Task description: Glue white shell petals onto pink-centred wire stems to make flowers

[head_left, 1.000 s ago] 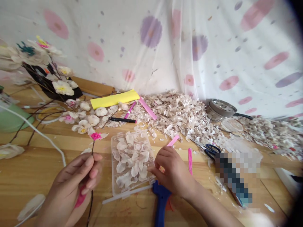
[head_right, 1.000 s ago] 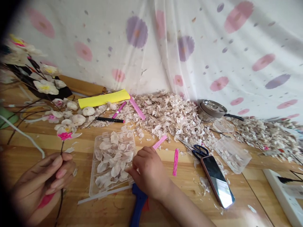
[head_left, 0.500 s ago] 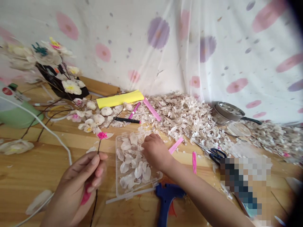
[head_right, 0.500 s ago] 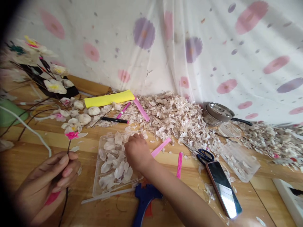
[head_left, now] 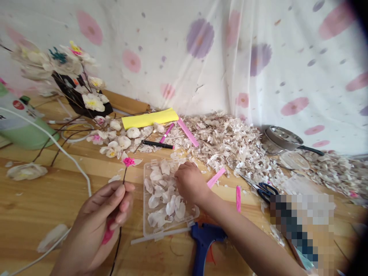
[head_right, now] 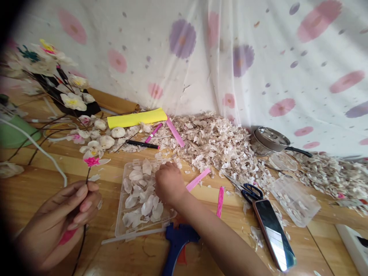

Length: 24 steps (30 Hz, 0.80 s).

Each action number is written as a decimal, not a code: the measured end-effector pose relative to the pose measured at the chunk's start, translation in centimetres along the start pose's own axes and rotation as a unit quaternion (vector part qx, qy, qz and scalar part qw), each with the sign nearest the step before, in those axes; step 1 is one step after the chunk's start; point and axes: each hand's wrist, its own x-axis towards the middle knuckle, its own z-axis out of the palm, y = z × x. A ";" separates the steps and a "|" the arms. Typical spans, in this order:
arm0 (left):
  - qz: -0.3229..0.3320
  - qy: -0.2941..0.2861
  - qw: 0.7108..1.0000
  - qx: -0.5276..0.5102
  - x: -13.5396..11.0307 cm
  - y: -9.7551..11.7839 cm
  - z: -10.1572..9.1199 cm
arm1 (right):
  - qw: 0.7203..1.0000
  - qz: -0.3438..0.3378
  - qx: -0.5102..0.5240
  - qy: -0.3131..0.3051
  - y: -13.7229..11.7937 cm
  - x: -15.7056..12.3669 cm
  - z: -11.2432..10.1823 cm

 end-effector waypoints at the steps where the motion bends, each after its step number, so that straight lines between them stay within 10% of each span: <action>1: 0.000 0.002 1.000 0.001 0.0 0.0 0.1 | 1.000 0.010 0.018 0.006 0.1 0.0 0.0; 13: 0.009 0.001 1.000 -0.008 -0.1 0.1 0.2 | 0.952 0.083 0.288 -0.058 0.9 -2.8 -2.4; 24: 0.014 -0.002 1.000 -0.005 -0.2 0.4 0.6 | 0.984 0.034 0.173 -0.018 -1.2 -4.9 -2.2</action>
